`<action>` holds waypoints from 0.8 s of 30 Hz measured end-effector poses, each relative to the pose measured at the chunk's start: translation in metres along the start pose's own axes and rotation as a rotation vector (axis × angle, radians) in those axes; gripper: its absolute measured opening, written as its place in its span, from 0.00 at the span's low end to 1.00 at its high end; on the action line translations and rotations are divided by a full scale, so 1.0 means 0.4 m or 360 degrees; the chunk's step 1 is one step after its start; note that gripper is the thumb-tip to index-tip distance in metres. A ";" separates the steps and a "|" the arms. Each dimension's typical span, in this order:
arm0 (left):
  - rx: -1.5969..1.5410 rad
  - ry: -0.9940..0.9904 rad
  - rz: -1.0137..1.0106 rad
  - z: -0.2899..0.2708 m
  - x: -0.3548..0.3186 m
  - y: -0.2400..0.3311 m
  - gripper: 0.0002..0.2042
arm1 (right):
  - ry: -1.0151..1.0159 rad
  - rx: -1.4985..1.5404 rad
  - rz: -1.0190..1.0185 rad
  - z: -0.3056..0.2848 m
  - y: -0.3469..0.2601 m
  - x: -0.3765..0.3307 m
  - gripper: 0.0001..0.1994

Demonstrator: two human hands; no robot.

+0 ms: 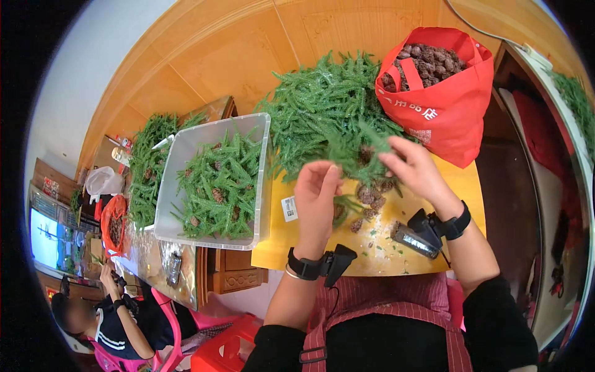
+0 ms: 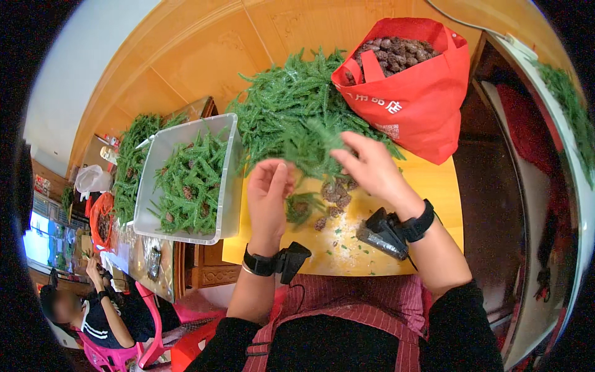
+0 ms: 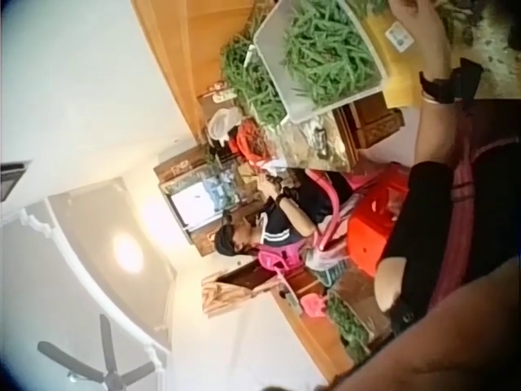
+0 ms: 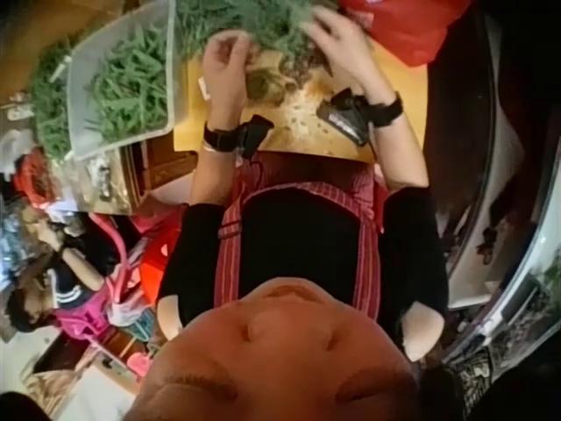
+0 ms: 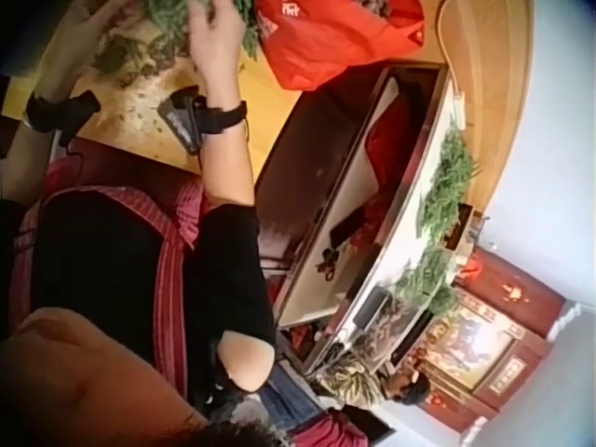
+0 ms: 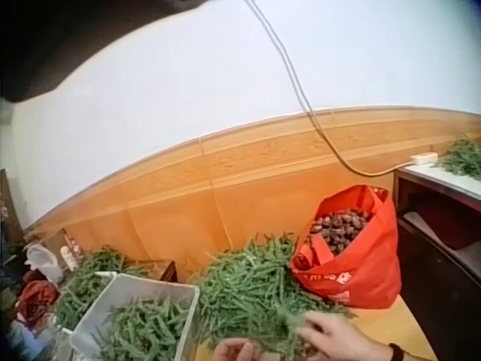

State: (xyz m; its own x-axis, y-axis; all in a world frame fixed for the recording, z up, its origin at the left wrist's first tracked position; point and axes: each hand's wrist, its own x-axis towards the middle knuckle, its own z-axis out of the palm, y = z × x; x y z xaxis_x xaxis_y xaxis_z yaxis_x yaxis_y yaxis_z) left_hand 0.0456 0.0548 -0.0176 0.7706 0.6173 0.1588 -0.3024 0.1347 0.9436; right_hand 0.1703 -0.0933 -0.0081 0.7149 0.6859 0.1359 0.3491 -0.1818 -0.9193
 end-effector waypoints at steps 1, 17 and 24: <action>0.0084 -0.0181 -0.0130 -0.027 -0.008 -0.017 0.06 | 0.0030 0.0345 0.0072 -0.004 0.004 0.001 0.12; -0.0629 -0.0403 -0.0468 0.045 -0.031 -0.036 0.07 | 0.0158 0.0619 0.0054 -0.054 0.011 -0.120 0.11; -0.0879 -0.0345 -0.0355 0.075 -0.042 -0.033 0.08 | 0.0520 0.1511 0.0178 -0.032 0.007 -0.129 0.05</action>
State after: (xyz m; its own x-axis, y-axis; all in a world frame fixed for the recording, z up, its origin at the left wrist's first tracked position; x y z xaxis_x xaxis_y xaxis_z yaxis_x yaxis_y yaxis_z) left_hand 0.0537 0.0195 -0.0241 0.9271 0.3650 0.0854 -0.3217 0.6581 0.6807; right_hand 0.1423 -0.1383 -0.0129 0.8948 0.4465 -0.0056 -0.2549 0.5005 -0.8274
